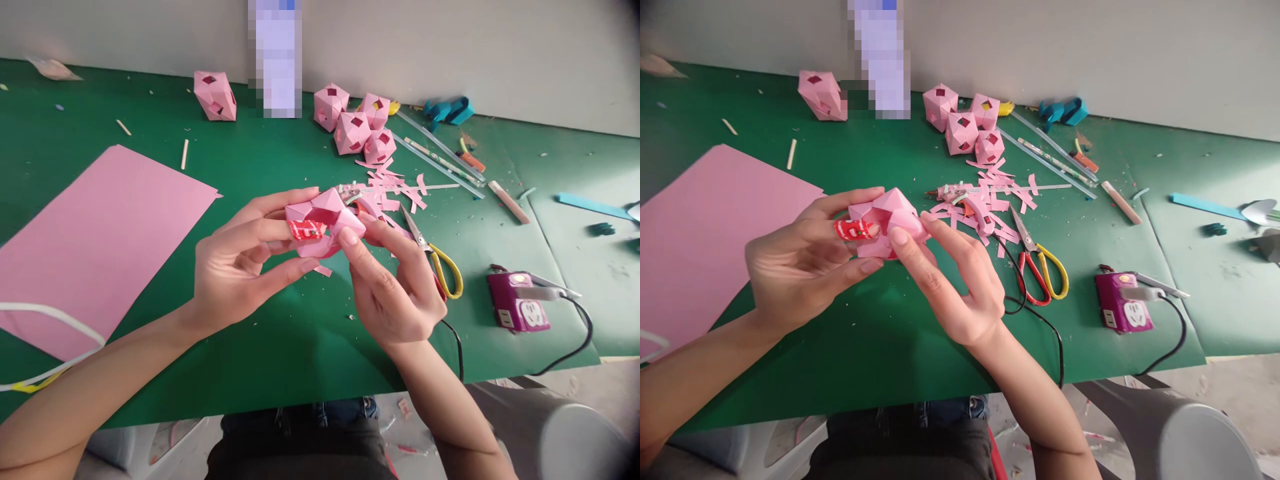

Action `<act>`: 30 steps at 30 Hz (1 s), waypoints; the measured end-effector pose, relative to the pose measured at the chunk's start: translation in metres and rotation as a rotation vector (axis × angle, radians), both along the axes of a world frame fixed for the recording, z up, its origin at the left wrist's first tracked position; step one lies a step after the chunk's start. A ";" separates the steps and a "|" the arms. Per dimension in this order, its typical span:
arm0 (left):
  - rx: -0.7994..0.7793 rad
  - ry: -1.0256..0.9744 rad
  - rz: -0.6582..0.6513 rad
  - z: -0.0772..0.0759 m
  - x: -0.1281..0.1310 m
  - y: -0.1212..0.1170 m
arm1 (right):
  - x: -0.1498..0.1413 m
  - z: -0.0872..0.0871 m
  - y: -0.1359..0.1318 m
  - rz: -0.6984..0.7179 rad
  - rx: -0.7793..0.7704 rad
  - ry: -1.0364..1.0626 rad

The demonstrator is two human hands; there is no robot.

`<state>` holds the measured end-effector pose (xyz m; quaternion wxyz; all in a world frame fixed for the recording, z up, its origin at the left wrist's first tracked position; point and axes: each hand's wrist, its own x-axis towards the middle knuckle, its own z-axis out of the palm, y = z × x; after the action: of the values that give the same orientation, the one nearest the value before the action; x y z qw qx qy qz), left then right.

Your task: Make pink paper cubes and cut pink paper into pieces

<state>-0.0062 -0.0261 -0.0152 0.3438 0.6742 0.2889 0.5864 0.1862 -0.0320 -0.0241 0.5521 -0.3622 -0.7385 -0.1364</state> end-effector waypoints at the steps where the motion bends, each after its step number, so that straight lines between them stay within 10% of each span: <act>1: 0.004 0.008 0.015 0.000 0.000 0.000 | 0.000 -0.001 0.000 -0.008 -0.009 -0.005; 30: -0.145 -0.063 -0.010 -0.001 0.003 0.000 | 0.007 0.009 0.003 0.122 -0.133 -0.003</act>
<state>-0.0032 -0.0258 -0.0159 0.4035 0.6302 0.3164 0.5830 0.1934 -0.0288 -0.0149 0.5330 -0.3522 -0.7674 -0.0538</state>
